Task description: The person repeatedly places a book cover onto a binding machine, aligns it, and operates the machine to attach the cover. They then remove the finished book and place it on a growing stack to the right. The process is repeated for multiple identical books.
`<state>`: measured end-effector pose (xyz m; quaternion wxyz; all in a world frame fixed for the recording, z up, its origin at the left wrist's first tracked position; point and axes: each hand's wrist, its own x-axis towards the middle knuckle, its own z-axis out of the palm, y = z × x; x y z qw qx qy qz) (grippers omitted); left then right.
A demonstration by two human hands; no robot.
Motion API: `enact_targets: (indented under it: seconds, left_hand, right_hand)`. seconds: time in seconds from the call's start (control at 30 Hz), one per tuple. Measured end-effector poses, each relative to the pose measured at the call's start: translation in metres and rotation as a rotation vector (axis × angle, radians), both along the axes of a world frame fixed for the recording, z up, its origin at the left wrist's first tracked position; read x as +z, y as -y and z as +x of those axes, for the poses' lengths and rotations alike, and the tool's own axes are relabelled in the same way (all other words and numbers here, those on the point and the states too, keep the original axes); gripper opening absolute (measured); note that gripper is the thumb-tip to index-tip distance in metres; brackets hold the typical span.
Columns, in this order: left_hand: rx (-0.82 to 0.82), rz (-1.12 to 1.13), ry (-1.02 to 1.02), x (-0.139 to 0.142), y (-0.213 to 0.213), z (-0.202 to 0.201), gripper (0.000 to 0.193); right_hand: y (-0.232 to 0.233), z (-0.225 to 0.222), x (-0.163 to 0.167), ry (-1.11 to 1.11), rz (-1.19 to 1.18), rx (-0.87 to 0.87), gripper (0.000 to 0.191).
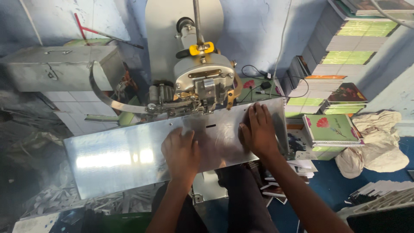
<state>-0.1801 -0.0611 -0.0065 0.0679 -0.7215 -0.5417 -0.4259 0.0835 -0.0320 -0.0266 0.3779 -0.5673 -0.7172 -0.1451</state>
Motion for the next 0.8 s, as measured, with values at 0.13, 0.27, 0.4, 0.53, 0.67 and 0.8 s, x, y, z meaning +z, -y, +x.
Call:
enact_targets:
  seconds: [0.13, 0.27, 0.4, 0.53, 0.67, 0.8]
  left_hand:
    - [0.000, -0.008, 0.001, 0.004, 0.004, -0.010, 0.036]
    - [-0.013, -0.013, 0.029, 0.004, 0.007, -0.017, 0.036]
    - [0.012, -0.027, -0.001, 0.000, 0.004, -0.027, 0.034]
    - [0.054, 0.009, 0.007, -0.010, 0.002, -0.039, 0.034]
    - [0.101, -0.007, -0.022, -0.017, 0.002, -0.050, 0.035]
    - [0.102, 0.001, -0.020, -0.017, 0.005, -0.060, 0.040]
  right_hand:
    - [0.004, -0.021, 0.010, 0.038, -0.045, 0.111, 0.058]
    - [0.006, -0.047, 0.017, 0.032, 0.015, 0.227, 0.055]
    - [0.001, -0.068, 0.024, 0.012, 0.031, 0.287, 0.049]
    - [-0.004, -0.087, 0.027, 0.057, 0.018, 0.339, 0.044]
    - [-0.009, -0.104, 0.025, 0.065, 0.015, 0.400, 0.041]
    - [-0.018, -0.125, 0.017, 0.010, 0.051, 0.476, 0.039]
